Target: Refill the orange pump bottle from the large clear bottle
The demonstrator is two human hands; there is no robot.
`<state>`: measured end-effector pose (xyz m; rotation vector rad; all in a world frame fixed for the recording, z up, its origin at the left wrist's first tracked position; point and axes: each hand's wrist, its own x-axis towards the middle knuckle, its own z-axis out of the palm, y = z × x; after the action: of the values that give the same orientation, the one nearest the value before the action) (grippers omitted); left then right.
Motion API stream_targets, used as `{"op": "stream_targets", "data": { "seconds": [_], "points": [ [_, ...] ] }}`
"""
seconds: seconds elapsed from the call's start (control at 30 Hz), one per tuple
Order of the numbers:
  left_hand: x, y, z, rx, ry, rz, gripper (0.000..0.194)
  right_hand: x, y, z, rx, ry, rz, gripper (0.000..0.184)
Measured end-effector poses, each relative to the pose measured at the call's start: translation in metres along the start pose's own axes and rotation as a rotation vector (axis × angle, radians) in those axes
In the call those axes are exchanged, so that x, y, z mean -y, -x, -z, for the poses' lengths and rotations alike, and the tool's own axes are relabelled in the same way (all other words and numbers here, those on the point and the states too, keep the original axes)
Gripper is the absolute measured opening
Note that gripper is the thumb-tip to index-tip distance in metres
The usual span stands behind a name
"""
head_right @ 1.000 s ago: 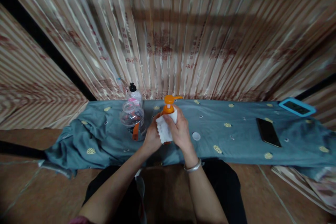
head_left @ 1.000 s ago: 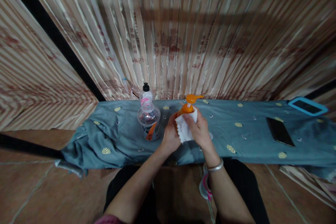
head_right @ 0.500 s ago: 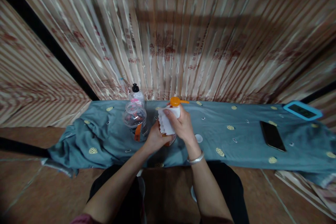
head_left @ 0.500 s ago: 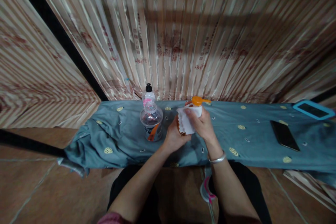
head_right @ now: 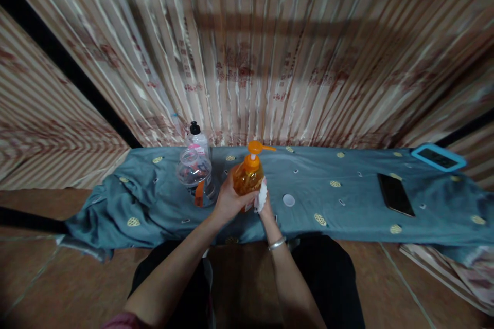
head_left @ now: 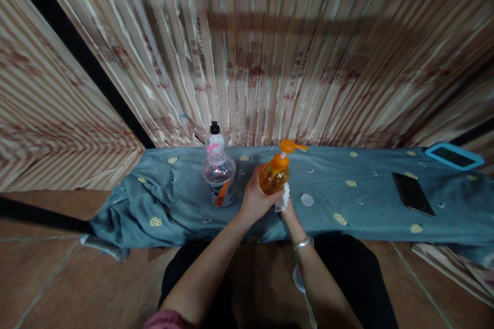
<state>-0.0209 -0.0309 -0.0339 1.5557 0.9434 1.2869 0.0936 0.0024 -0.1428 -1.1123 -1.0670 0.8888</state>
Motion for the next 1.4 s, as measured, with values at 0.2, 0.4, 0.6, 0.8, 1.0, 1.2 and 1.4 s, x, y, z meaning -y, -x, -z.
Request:
{"op": "stream_targets", "data": {
  "seconds": [0.2, 0.4, 0.6, 0.8, 1.0, 1.2, 1.4],
  "points": [
    [-0.001, -0.006, -0.003, -0.067, 0.031, 0.043, 0.060, -0.013, 0.012, 0.008, -0.108, -0.100, -0.046, 0.054],
    [-0.022, -0.010, 0.003, -0.121, -0.004, 0.062, 0.059, 0.008, 0.029, -0.002, -0.117, -0.362, -0.183, 0.055],
    [-0.039, -0.011, 0.002, -0.145, -0.047, -0.017, 0.055, 0.046, 0.042, -0.016, -0.137, -0.686, -0.411, 0.048],
    [-0.036, -0.016, -0.005, -0.155, -0.041, -0.069, 0.057, 0.077, 0.063, -0.039, -0.134, -0.798, -0.517, 0.041],
    [-0.034, -0.022, -0.003, -0.201, -0.055, -0.017, 0.055, 0.077, 0.091, -0.017, -0.087, -0.519, -0.565, 0.070],
    [-0.038, -0.025, 0.001, -0.224, -0.083, -0.040, 0.057, 0.074, 0.088, 0.042, -0.239, 0.158, -0.401, 0.091],
    [-0.036, -0.031, 0.002, -0.289, -0.098, -0.054, 0.058, 0.050, 0.072, 0.011, -0.025, 0.620, -0.030, 0.106]
  ]
}}
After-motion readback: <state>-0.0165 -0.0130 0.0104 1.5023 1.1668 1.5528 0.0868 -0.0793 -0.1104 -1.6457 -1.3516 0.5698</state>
